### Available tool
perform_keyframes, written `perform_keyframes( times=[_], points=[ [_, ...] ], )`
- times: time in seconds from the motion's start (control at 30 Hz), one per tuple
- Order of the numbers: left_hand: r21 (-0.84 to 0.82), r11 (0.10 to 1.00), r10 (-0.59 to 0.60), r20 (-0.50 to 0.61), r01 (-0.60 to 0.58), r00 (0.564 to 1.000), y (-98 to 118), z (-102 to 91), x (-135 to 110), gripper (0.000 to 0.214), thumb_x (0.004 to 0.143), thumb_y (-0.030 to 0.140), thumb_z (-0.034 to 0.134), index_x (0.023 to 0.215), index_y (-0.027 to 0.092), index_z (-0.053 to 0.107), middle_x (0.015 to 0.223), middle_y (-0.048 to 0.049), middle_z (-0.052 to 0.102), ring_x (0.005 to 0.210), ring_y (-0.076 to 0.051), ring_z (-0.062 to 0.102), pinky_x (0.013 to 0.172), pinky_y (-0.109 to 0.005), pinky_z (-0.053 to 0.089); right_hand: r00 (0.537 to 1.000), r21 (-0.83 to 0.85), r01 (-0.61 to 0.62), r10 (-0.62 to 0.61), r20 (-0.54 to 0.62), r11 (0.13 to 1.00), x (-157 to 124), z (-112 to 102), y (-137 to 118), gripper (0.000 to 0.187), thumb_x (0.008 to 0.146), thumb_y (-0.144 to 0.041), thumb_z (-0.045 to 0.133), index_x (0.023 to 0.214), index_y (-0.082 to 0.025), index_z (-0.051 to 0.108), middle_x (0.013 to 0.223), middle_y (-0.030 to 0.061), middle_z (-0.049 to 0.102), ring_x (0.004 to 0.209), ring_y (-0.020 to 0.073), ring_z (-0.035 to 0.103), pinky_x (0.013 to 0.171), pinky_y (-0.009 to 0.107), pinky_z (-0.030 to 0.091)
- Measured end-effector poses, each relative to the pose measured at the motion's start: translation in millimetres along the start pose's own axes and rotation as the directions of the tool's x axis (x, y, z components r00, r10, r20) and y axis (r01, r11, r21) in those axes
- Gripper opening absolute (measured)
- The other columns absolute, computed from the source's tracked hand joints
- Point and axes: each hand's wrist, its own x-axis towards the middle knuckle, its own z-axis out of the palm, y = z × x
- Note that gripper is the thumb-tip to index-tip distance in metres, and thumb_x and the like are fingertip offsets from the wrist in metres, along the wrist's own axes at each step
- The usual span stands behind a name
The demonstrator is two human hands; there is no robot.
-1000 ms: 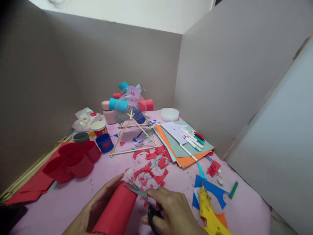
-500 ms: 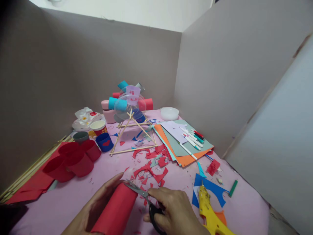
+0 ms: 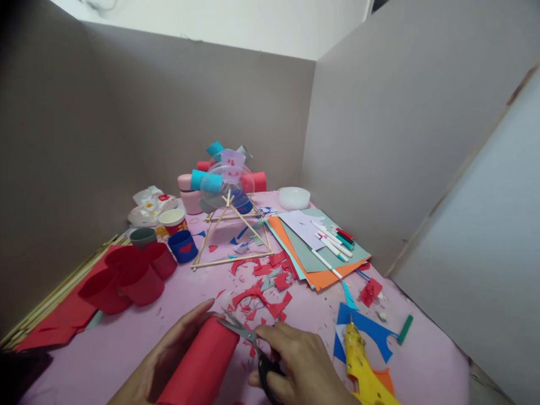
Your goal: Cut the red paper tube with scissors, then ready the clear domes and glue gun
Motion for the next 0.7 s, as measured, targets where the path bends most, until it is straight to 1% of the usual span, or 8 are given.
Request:
perform_keyframes(
  times=[0.07,0.13,0.2,0.3,0.4,0.5,0.6,0.7],
  points=[
    [-0.008,1.0,0.015,-0.003,-0.015,1.0,0.0,0.6,0.0,0.092,0.048,0.054,0.082,0.13,0.035,0.046,0.144,-0.0033,0.043,0.132,-0.034,0.036,0.102,-0.044,0.039,1.0,-0.001,-0.004,0.004,0.003,1.0,1.0,-0.2,0.1,0.047,0.069,-0.02,0.068,0.115,-0.029,0.061,0.099,0.0,0.066,0.086,0.0172,0.059,0.073,0.022,0.04],
    [0.008,1.0,0.026,-0.006,-0.026,1.0,-0.3,0.8,0.1,0.089,0.047,0.054,0.083,0.128,0.036,0.048,0.144,-0.003,0.044,0.132,-0.033,0.037,0.102,-0.043,0.039,1.0,0.006,-0.007,0.007,0.001,1.0,1.1,-0.8,-0.2,0.054,0.069,-0.02,0.068,0.121,-0.03,0.058,0.107,0.0018,0.065,0.095,0.0194,0.058,0.079,0.024,0.04],
    [-0.001,1.0,0.023,0.008,-0.023,1.0,-0.7,0.8,0.0,0.089,0.048,0.055,0.082,0.128,0.037,0.048,0.143,-0.003,0.045,0.131,-0.034,0.038,0.102,-0.044,0.039,1.0,0.04,-0.014,0.013,0.013,0.999,0.0,-1.6,-1.4,0.051,0.068,-0.022,0.07,0.118,-0.029,0.06,0.105,0.0012,0.066,0.092,0.0192,0.058,0.078,0.024,0.041],
    [-0.009,1.0,0.011,0.007,-0.011,1.0,-1.6,-0.2,-0.5,0.088,0.048,0.055,0.082,0.127,0.038,0.048,0.143,-0.0014,0.045,0.133,-0.033,0.035,0.102,-0.043,0.038,0.995,0.158,-0.06,0.046,0.093,0.986,-3.3,-3.9,-4.7,0.038,0.071,-0.027,0.069,0.109,-0.026,0.065,0.087,-0.0024,0.067,0.076,0.0151,0.057,0.067,0.021,0.041],
    [-0.017,1.0,0.008,0.005,-0.008,1.0,-2.5,-4.1,0.0,0.086,0.045,0.057,0.082,0.124,0.039,0.052,0.142,-0.0006,0.045,0.133,-0.033,0.034,0.1,-0.04,0.039,0.97,0.362,-0.128,0.042,0.238,0.923,-7.7,-8.2,-6.7,0.032,0.078,-0.029,0.061,0.109,-0.023,0.065,0.076,-0.0035,0.064,0.066,0.0124,0.054,0.06,0.02,0.04],
    [-0.014,1.0,0.005,0.042,-0.005,0.999,-1.9,-10.3,2.1,0.089,0.046,0.059,0.081,0.127,0.039,0.049,0.138,-0.0028,0.049,0.128,-0.034,0.041,0.097,-0.041,0.041,0.948,0.536,-0.203,0.028,0.317,0.82,-11.3,-12.7,-6.2,0.043,0.079,-0.032,0.062,0.122,-0.025,0.058,0.096,0.001,0.065,0.077,0.015,0.057,0.066,0.022,0.043],
    [0.042,0.999,0.031,0.04,-0.033,0.999,0.3,-12.2,4.6,0.091,0.047,0.063,0.078,0.129,0.037,0.048,0.133,-0.0047,0.053,0.125,-0.034,0.044,0.097,-0.042,0.04,0.966,0.638,-0.198,0.039,0.254,0.745,-10.9,-12.3,-8.2,0.05,0.078,-0.038,0.064,0.125,-0.026,0.054,0.11,0.0055,0.062,0.095,0.0201,0.057,0.082,0.029,0.044],
    [-0.001,0.999,0.054,0.01,-0.054,0.998,0.6,-5.0,6.5,0.088,0.05,0.061,0.078,0.128,0.035,0.049,0.135,-0.0054,0.051,0.125,-0.033,0.043,0.097,-0.041,0.04,0.987,0.669,-0.161,0.123,0.104,0.726,-6.9,-3.4,-13.4,0.059,0.067,-0.047,0.071,0.119,-0.023,0.056,0.103,0.0064,0.062,0.09,0.0216,0.057,0.082,0.032,0.045]
  ],
)
